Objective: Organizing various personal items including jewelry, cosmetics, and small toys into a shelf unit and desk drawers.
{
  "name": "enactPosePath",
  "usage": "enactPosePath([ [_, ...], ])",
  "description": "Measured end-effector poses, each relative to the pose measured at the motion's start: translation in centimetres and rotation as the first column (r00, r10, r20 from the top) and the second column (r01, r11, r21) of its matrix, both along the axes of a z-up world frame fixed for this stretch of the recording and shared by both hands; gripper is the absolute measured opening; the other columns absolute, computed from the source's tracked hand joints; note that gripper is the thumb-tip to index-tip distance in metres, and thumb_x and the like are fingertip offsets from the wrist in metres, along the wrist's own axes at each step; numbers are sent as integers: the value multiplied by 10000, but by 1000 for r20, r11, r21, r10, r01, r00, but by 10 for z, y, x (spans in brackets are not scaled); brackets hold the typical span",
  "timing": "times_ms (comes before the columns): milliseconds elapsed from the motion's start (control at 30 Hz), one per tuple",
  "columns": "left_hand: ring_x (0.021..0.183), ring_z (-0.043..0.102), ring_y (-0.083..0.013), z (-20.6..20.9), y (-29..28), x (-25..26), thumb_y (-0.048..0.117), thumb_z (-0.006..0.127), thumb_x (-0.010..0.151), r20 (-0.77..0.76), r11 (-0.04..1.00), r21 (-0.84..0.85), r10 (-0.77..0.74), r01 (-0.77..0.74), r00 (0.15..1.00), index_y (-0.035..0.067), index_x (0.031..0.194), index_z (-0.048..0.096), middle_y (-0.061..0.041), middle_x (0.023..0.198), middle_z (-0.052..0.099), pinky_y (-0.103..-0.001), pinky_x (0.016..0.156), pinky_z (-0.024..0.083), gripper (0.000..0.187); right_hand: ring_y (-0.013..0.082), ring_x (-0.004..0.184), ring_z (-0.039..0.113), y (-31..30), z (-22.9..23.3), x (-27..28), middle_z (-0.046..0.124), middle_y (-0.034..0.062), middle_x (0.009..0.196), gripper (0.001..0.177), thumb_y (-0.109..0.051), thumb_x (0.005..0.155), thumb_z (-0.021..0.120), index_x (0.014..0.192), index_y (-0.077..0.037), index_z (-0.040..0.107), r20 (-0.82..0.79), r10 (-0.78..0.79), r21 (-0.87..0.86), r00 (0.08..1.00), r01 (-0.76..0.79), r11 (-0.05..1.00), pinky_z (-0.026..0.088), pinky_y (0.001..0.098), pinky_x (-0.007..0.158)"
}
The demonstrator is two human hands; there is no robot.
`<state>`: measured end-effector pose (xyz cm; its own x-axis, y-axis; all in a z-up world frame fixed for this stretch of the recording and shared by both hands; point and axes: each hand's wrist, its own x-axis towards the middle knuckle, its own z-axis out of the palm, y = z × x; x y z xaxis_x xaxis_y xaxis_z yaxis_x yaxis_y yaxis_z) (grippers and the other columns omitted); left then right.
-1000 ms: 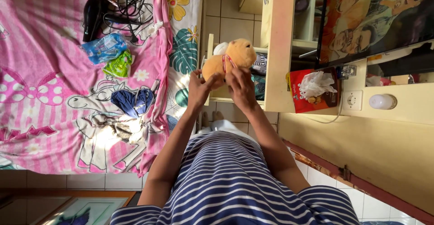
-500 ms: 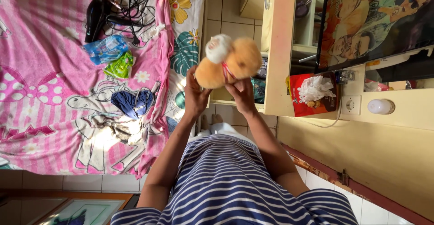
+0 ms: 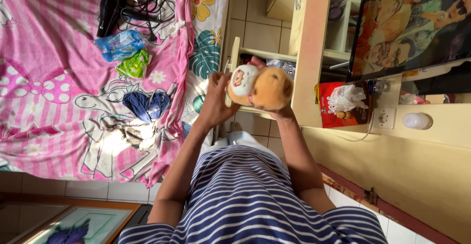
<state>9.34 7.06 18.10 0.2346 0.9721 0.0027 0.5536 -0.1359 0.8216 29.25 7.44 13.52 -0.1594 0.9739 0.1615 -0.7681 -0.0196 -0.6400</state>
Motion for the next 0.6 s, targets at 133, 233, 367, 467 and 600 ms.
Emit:
enactPosePath([
  [133,1326,462,-412,58,6,9,108,922,675,75,977,159,-156,142,985,26,1460,432,-288,1382,495,-486,1118,376,930,225,1303,563,-5,-25,-1,545,105,1408,750,-128,873,799,1511,-74,408,-93,11,-103,996,-21,994,481,379,1115],
  [233,1222,627,-361,49,5,22,162,909,745,184,994,60,-100,91,978,52,1417,509,-208,1315,639,-432,1027,499,790,217,1220,596,-12,-59,-2,563,102,1339,727,-83,862,771,1487,-55,401,-167,17,-178,986,-47,983,527,352,1042],
  [367,1109,720,-316,18,-2,30,163,890,780,197,1000,-18,24,-21,980,53,1386,550,-164,1230,696,-372,943,597,703,210,1136,629,-22,-181,0,580,99,1270,704,-37,850,743,1462,-36,395,-231,6,-245,973,-64,967,573,324,969],
  [467,1072,723,-309,20,-8,36,163,904,746,125,992,101,65,-78,990,49,1341,574,-169,1207,696,-364,909,599,690,197,948,636,-26,-228,1,603,103,1050,457,93,987,611,1412,97,443,-419,-55,-211,906,-38,977,566,320,909],
  [600,1030,747,-292,15,-13,37,197,937,726,84,981,125,135,-145,987,75,1281,615,-156,1156,721,-357,879,611,653,202,994,672,-17,-113,-19,651,123,1160,460,62,946,562,1400,82,495,-290,-115,-290,950,27,957,573,319,872],
])
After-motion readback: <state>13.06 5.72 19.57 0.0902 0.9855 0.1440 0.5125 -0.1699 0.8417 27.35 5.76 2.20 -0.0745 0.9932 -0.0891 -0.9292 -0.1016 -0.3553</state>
